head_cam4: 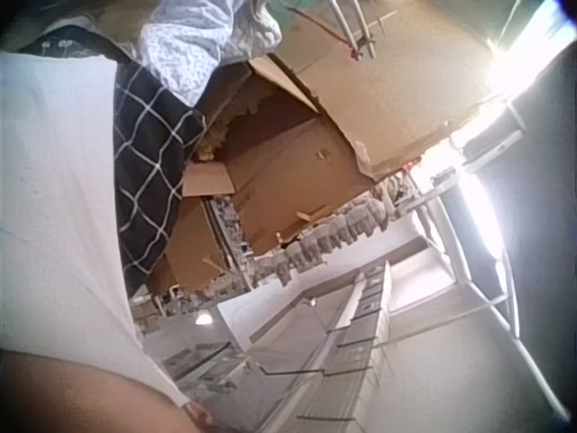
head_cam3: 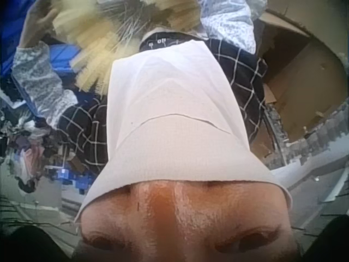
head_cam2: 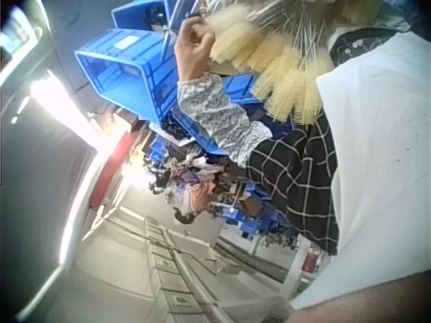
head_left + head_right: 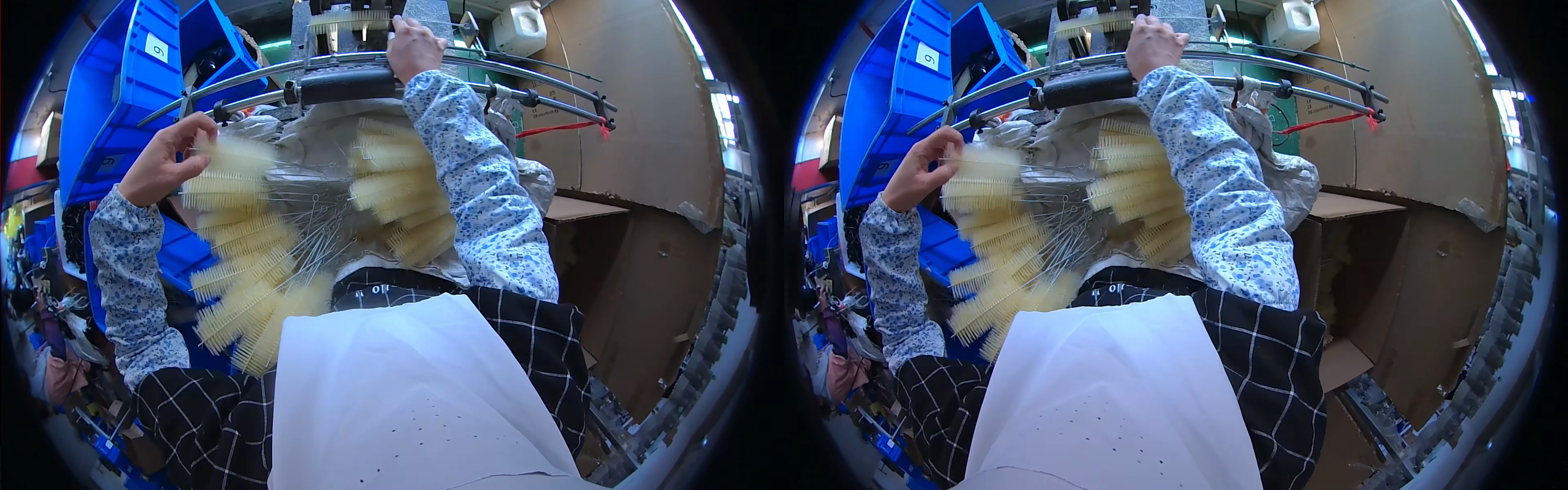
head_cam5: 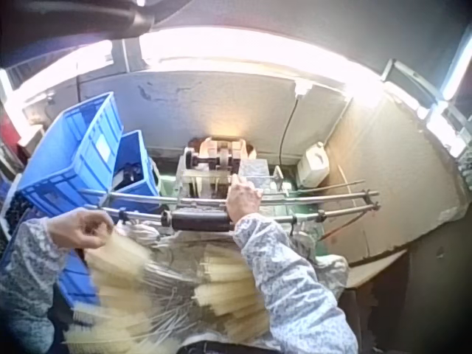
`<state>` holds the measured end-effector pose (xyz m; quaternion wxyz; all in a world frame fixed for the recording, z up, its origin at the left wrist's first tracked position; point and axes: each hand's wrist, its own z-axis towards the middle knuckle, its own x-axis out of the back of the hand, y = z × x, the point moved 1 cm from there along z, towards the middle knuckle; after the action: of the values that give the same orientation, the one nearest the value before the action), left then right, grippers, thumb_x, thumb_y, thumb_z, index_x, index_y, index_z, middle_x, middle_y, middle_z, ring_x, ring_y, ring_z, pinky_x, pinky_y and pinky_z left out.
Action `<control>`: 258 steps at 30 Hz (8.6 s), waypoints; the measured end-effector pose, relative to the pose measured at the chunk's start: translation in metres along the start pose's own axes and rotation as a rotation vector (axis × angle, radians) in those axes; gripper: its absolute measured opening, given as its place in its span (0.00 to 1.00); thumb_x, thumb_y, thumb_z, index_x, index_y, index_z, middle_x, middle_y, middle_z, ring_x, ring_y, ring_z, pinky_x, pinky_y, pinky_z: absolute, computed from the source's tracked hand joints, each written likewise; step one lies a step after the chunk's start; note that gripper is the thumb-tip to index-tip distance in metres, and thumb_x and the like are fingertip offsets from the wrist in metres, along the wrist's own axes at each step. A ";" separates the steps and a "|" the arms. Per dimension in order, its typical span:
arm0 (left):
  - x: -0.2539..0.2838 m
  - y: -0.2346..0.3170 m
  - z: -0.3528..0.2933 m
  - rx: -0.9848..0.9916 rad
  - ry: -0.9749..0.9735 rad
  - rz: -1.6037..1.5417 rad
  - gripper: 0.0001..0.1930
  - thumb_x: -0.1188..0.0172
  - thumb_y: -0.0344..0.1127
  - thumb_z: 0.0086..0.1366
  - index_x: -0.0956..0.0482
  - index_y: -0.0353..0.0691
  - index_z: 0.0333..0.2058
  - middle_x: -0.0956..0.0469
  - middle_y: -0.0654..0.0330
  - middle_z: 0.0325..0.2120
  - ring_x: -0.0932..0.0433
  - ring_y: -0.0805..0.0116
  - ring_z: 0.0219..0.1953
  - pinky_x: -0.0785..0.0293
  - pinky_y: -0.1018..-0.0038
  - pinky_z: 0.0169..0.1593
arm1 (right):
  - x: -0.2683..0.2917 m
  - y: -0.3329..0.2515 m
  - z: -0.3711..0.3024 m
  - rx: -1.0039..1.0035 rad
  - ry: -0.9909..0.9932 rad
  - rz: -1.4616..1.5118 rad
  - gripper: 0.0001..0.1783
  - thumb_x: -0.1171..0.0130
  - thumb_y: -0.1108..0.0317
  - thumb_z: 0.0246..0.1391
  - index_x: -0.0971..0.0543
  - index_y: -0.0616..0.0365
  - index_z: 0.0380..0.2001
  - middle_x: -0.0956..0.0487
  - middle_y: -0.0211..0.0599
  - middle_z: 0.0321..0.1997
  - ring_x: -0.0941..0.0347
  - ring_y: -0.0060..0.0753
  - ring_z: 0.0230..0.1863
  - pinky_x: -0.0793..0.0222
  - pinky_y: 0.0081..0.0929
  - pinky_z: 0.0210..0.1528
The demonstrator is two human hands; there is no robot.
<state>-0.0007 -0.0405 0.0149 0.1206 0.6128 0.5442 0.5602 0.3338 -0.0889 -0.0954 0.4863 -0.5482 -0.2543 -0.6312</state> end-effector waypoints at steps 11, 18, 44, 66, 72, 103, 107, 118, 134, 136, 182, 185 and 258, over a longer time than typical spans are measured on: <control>0.061 -0.023 -0.076 -0.037 0.487 -0.293 0.18 0.52 0.34 0.49 0.36 0.39 0.41 0.35 0.63 0.34 0.35 0.78 0.33 0.38 0.83 0.35 | 0.016 0.141 0.016 0.111 0.036 -0.011 0.16 0.52 0.59 0.45 0.26 0.48 0.38 0.25 0.39 0.35 0.30 0.41 0.38 0.36 0.34 0.41; 0.054 -0.012 -0.041 -0.223 0.364 -0.637 0.26 0.53 0.42 0.53 0.43 0.38 0.50 0.35 0.58 0.41 0.34 0.71 0.40 0.37 0.77 0.42 | 0.038 0.163 0.043 0.036 -0.160 -0.173 0.15 0.57 0.60 0.49 0.27 0.48 0.40 0.26 0.44 0.36 0.31 0.41 0.39 0.37 0.31 0.41; -0.026 -0.057 -0.034 0.347 0.034 0.231 0.24 0.42 0.31 0.48 0.42 0.39 0.43 0.33 0.58 0.36 0.32 0.70 0.38 0.35 0.74 0.41 | 0.031 0.082 -0.002 0.142 -0.004 -0.265 0.15 0.57 0.58 0.49 0.29 0.35 0.41 0.27 0.25 0.33 0.35 0.33 0.39 0.42 0.37 0.42; 0.012 0.007 -0.035 0.062 0.251 -0.146 0.13 0.50 0.29 0.51 0.36 0.40 0.38 0.36 0.70 0.24 0.41 0.87 0.21 0.44 0.89 0.23 | 0.012 0.101 0.020 0.211 0.094 -0.169 0.21 0.51 0.60 0.42 0.32 0.46 0.44 0.33 0.32 0.43 0.45 0.35 0.50 0.54 0.44 0.49; 0.033 0.010 -0.058 -0.083 0.487 -0.094 0.14 0.53 0.32 0.52 0.36 0.40 0.39 0.38 0.68 0.18 0.42 0.85 0.18 0.46 0.88 0.21 | 0.020 0.133 0.003 0.075 0.181 -0.104 0.18 0.51 0.60 0.44 0.30 0.48 0.42 0.29 0.33 0.38 0.36 0.37 0.43 0.42 0.41 0.44; 0.031 0.038 -0.051 -0.212 0.492 -0.121 0.13 0.56 0.32 0.55 0.40 0.39 0.40 0.34 0.61 0.24 0.36 0.76 0.23 0.39 0.81 0.29 | 0.009 0.112 0.008 0.108 0.102 0.026 0.16 0.51 0.64 0.43 0.27 0.51 0.39 0.27 0.37 0.37 0.31 0.38 0.40 0.36 0.33 0.43; 0.018 0.045 -0.024 -0.324 0.392 -0.217 0.14 0.55 0.32 0.55 0.38 0.38 0.41 0.31 0.59 0.25 0.31 0.74 0.27 0.35 0.78 0.34 | 0.025 0.166 0.034 0.001 -0.109 0.192 0.16 0.51 0.56 0.46 0.26 0.51 0.37 0.25 0.41 0.33 0.29 0.41 0.37 0.36 0.31 0.41; -0.050 0.079 0.060 -0.323 0.117 -0.410 0.14 0.50 0.33 0.54 0.35 0.41 0.41 0.30 0.64 0.30 0.33 0.80 0.36 0.38 0.84 0.40 | 0.102 0.191 -0.012 0.167 -0.616 0.414 0.18 0.55 0.55 0.52 0.29 0.47 0.44 0.27 0.35 0.41 0.34 0.34 0.45 0.39 0.28 0.47; -0.134 0.075 0.145 -0.263 -0.289 -0.004 0.32 0.49 0.53 0.53 0.46 0.37 0.51 0.38 0.43 0.45 0.36 0.53 0.48 0.39 0.64 0.51 | 0.099 0.116 -0.057 0.218 -0.184 0.379 0.17 0.53 0.70 0.48 0.30 0.48 0.44 0.27 0.33 0.36 0.33 0.29 0.39 0.37 0.28 0.43; -0.145 0.069 0.152 -0.233 -0.357 0.308 0.46 0.52 0.66 0.46 0.50 0.35 0.53 0.42 0.40 0.48 0.40 0.50 0.51 0.46 0.65 0.55 | 0.074 0.113 -0.033 0.241 -0.002 -0.034 0.17 0.56 0.67 0.47 0.29 0.40 0.43 0.26 0.33 0.31 0.34 0.36 0.35 0.40 0.32 0.41; -0.092 0.073 -0.136 0.186 0.008 0.183 0.20 0.46 0.24 0.40 0.33 0.37 0.37 0.32 0.51 0.32 0.31 0.53 0.36 0.34 0.69 0.38 | 0.004 0.109 0.001 0.049 0.081 -0.007 0.20 0.51 0.65 0.42 0.29 0.50 0.43 0.29 0.32 0.43 0.34 0.35 0.45 0.42 0.44 0.44; -0.085 0.071 -0.136 0.123 0.061 0.126 0.19 0.46 0.23 0.39 0.32 0.36 0.36 0.32 0.51 0.31 0.31 0.53 0.35 0.34 0.71 0.39 | 0.003 0.094 -0.001 0.076 0.129 -0.047 0.19 0.50 0.62 0.43 0.29 0.49 0.41 0.28 0.33 0.41 0.33 0.37 0.44 0.39 0.40 0.43; -0.114 0.099 -0.127 0.208 -0.381 0.053 0.29 0.43 0.26 0.41 0.40 0.45 0.45 0.41 0.49 0.43 0.30 0.50 0.33 0.32 0.67 0.39 | 0.022 0.082 0.007 0.189 0.019 -0.175 0.16 0.56 0.60 0.47 0.29 0.33 0.42 0.26 0.23 0.34 0.36 0.31 0.40 0.44 0.34 0.43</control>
<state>-0.0273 -0.2277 0.0703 0.1425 0.7309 0.5501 0.3779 0.4118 -0.1232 -0.0908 0.4811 -0.4696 -0.3553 -0.6495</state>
